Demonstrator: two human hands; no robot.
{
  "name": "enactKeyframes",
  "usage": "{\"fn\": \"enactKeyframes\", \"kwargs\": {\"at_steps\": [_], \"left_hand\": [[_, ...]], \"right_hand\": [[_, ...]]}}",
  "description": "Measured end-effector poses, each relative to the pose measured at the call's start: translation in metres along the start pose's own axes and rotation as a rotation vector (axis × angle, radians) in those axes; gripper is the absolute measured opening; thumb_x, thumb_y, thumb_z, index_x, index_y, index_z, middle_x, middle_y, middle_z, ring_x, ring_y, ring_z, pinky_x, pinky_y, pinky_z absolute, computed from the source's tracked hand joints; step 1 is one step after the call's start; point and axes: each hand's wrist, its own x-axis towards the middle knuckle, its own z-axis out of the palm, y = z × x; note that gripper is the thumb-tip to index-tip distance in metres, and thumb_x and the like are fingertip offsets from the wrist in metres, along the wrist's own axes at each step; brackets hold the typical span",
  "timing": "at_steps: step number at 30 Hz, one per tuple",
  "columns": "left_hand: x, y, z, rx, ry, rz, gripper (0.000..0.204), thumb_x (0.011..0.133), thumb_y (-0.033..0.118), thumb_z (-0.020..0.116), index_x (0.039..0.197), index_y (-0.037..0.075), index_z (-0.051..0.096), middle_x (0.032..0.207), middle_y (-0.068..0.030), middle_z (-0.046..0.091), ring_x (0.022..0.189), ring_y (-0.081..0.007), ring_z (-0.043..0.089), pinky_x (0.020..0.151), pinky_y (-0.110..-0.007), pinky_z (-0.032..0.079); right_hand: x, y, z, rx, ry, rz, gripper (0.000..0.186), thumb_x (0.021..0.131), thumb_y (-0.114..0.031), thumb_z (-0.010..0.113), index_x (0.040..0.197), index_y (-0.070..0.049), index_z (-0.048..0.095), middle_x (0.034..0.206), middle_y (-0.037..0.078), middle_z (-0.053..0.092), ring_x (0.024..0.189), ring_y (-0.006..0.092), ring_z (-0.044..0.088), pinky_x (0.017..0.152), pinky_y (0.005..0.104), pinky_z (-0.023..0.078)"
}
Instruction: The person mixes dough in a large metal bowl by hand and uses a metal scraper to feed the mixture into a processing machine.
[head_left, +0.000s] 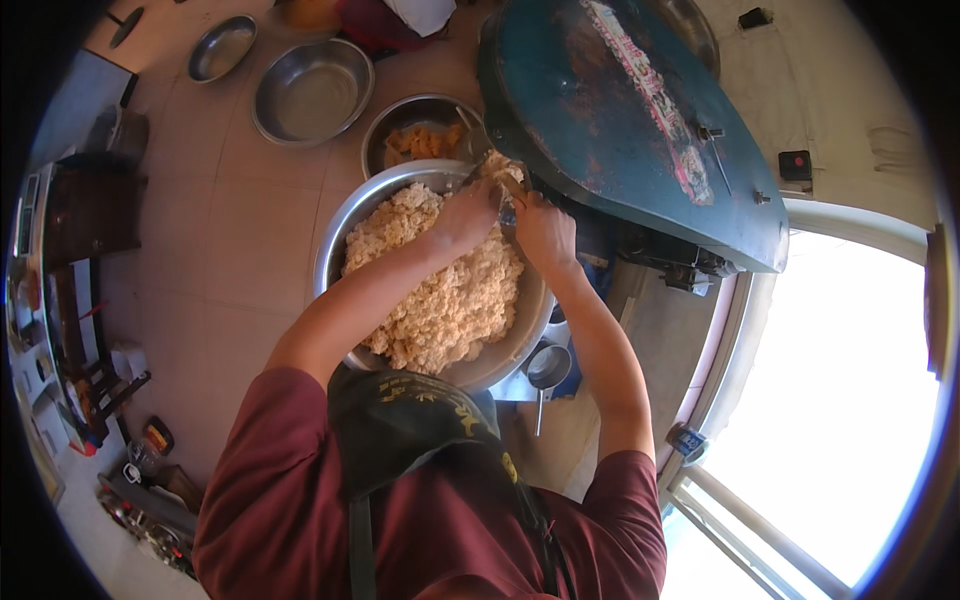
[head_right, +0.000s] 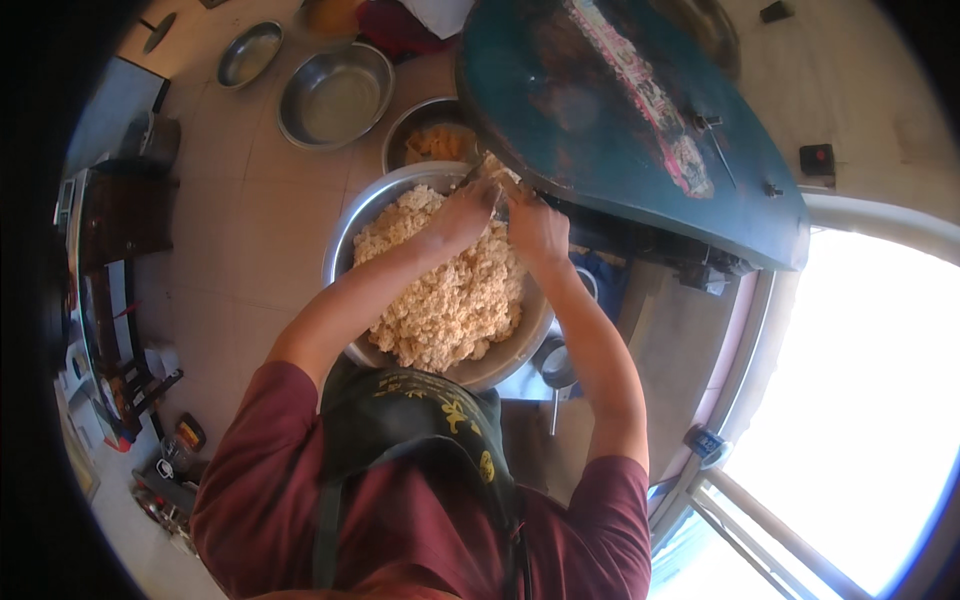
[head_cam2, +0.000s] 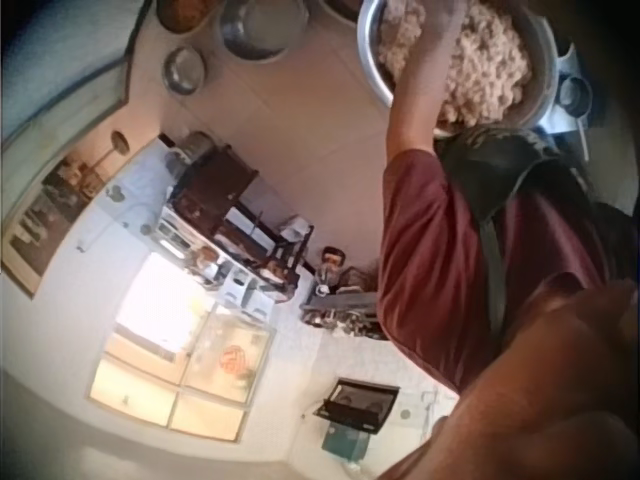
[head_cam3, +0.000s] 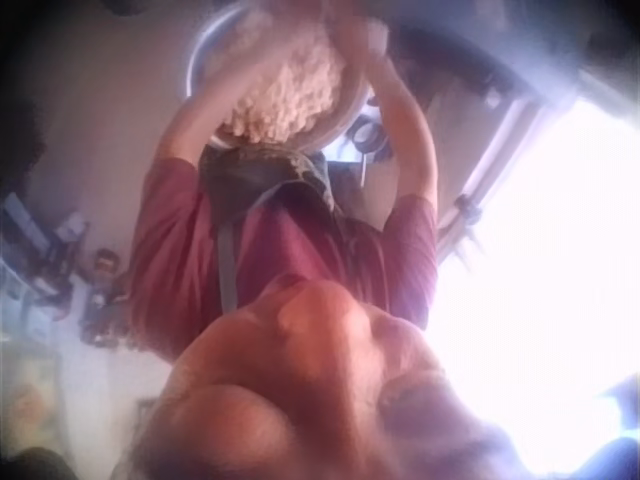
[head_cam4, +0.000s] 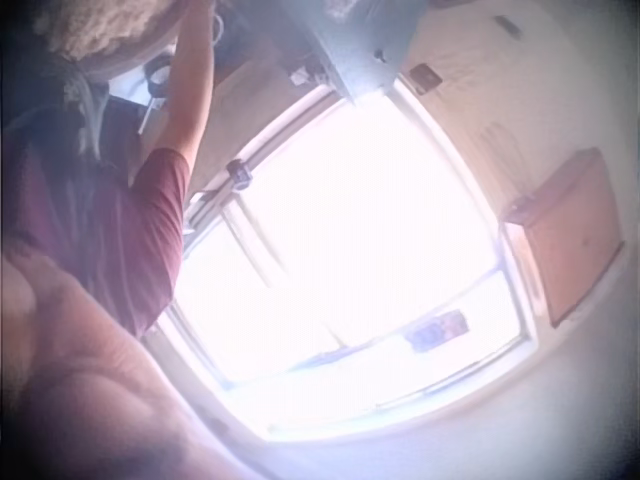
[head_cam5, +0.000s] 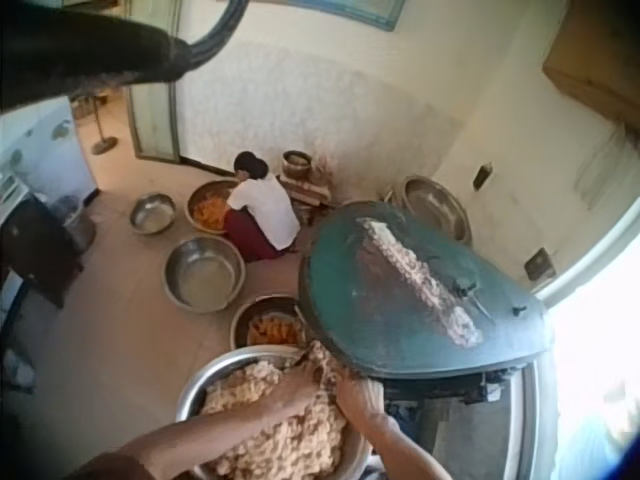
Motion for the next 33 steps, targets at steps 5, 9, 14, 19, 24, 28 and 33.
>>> {"fn": "enactKeyframes", "kwargs": {"at_steps": [5,9,14,19,24,28,33], "left_hand": [[0.001,-0.006,0.007,0.098,-0.04,0.081,0.027,0.084,0.002,0.057,0.109,-0.006,0.06,0.111,-0.0213,0.056,0.103,-0.0363,0.062,0.081,-0.043,0.058],[-0.006,-0.008,-0.006,0.134,0.041,0.141,0.036,0.083,-0.001,0.056,0.119,-0.004,0.057,0.115,-0.0214,0.056,0.108,-0.0365,0.062,0.083,-0.044,0.058],[0.007,0.015,-0.018,0.021,-0.198,-0.102,0.036,0.09,-0.003,0.049,0.126,-0.003,0.046,0.135,-0.0298,0.047,0.116,-0.0437,0.058,0.091,-0.045,0.056],[0.003,0.007,-0.038,-0.027,-0.212,-0.144,0.032,0.092,-0.003,0.045,0.124,-0.004,0.046,0.13,-0.0296,0.045,0.104,-0.046,0.062,0.082,-0.047,0.059],[0.001,0.008,-0.022,-0.048,-0.09,-0.046,0.03,0.092,-0.002,0.046,0.123,-0.005,0.048,0.122,-0.0266,0.048,0.103,-0.0449,0.062,0.083,-0.046,0.058],[0.0,-0.003,-0.018,0.152,0.066,0.062,0.023,0.081,0.002,0.06,0.103,-0.003,0.061,0.106,-0.0174,0.056,0.101,-0.033,0.062,0.077,-0.04,0.058],[-0.006,0.003,-0.008,0.216,0.027,0.106,0.021,0.081,0.003,0.059,0.1,-0.002,0.063,0.11,-0.0169,0.058,0.108,-0.0325,0.059,0.086,-0.042,0.056]], "right_hand": [[0.029,0.011,0.019,-0.079,-0.147,0.106,0.037,0.091,-0.014,0.056,0.128,-0.017,0.06,0.11,0.018,0.067,0.09,0.0363,0.069,0.076,0.0447,0.058],[0.01,-0.011,-0.015,-0.057,-0.276,0.168,0.026,0.093,-0.017,0.055,0.115,-0.008,0.064,0.104,0.018,0.069,0.088,0.0365,0.069,0.074,0.0457,0.057],[0.027,0.016,0.018,-0.02,-0.085,0.109,0.023,0.095,-0.016,0.052,0.109,-0.003,0.064,0.099,0.02,0.069,0.086,0.0394,0.068,0.075,0.0484,0.056],[0.004,-0.016,-0.037,0.035,-0.297,0.148,0.027,0.095,-0.021,0.056,0.114,-0.003,0.063,0.096,0.021,0.069,0.088,0.041,0.068,0.075,0.049,0.056],[0.022,0.003,0.008,0.046,0.01,-0.005,0.027,0.096,-0.031,0.059,0.093,-0.004,0.062,0.073,0.022,0.067,0.066,0.0405,0.068,0.058,0.0506,0.055],[-0.002,-0.002,-0.012,0.067,-0.181,0.231,0.031,0.096,-0.033,0.058,0.09,-0.003,0.062,0.074,0.023,0.067,0.068,0.043,0.067,0.064,0.0517,0.055],[0.027,-0.002,0.001,0.023,-0.103,0.136,0.032,0.098,-0.029,0.053,0.116,-0.004,0.062,0.085,0.023,0.069,0.074,0.0427,0.069,0.064,0.0488,0.057]]}}
